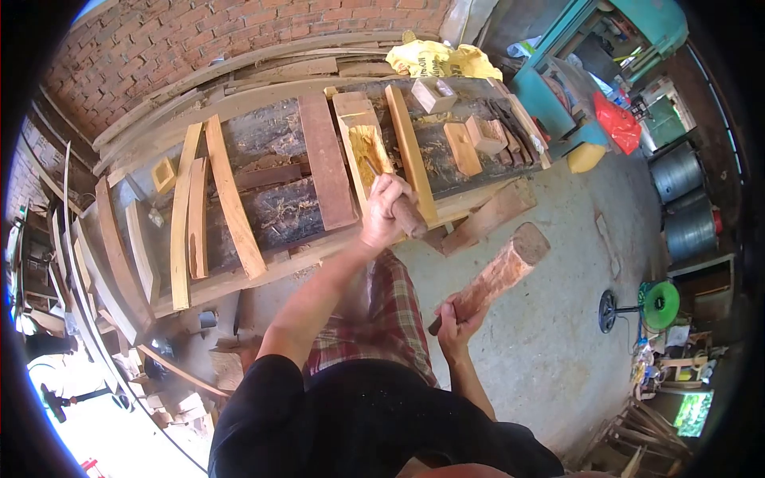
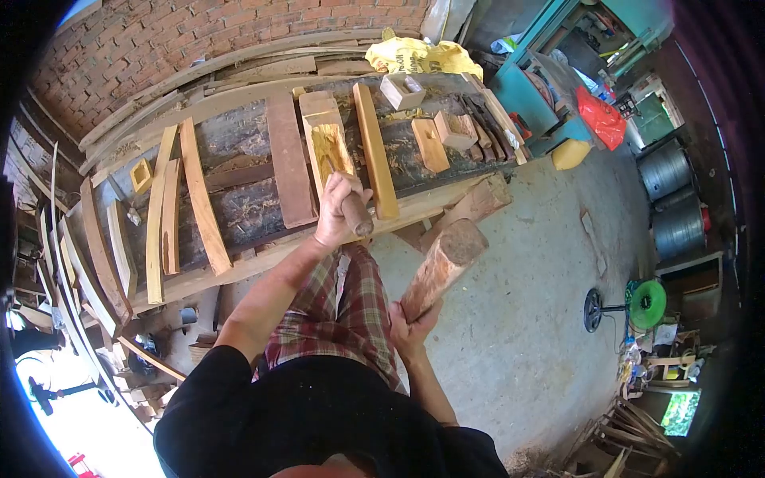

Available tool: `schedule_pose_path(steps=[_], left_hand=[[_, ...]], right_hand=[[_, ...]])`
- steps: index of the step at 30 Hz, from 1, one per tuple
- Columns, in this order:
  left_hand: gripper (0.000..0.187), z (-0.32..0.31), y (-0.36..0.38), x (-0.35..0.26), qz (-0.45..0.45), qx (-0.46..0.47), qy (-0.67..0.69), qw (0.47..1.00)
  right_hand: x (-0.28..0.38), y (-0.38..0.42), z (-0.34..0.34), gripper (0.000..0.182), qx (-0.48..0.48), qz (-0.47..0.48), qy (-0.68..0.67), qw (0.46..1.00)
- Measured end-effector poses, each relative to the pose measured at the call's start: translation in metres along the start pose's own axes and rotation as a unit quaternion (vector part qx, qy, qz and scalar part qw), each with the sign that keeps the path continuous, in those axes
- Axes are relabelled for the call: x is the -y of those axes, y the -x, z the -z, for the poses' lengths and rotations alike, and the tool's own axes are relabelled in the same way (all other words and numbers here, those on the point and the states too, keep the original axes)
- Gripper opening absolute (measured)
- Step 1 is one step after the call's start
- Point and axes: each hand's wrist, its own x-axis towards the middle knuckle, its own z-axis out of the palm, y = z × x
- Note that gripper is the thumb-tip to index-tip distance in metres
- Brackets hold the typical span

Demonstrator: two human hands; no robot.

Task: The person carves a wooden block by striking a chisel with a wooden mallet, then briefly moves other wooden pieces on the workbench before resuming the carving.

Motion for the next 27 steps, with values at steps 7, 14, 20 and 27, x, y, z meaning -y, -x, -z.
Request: schedule_pose_path(steps=[7,14,20,27], left_hand=[[0.029,-0.012,0.000,-0.005,0.017,0.032,0.002,0.999],[0.025,-0.018,-0.008,-0.002,0.037,0.023,0.009,0.999],[0.021,-0.007,-0.018,0.020,0.016,0.050,-0.012,0.999],[0.030,-0.008,-0.007,-0.009,-0.005,0.049,0.021,0.999]], right_hand=[[0.034,-0.012,0.008,0.045,0.005,-0.098,-0.020,0.995],[-0.003,-0.019,0.008,0.031,0.038,-0.011,0.003,0.999],[0.019,-0.028,-0.008,0.035,0.099,-0.146,0.032,0.984],[0.035,-0.022,-0.003,0.042,0.058,-0.153,0.029,0.986]])
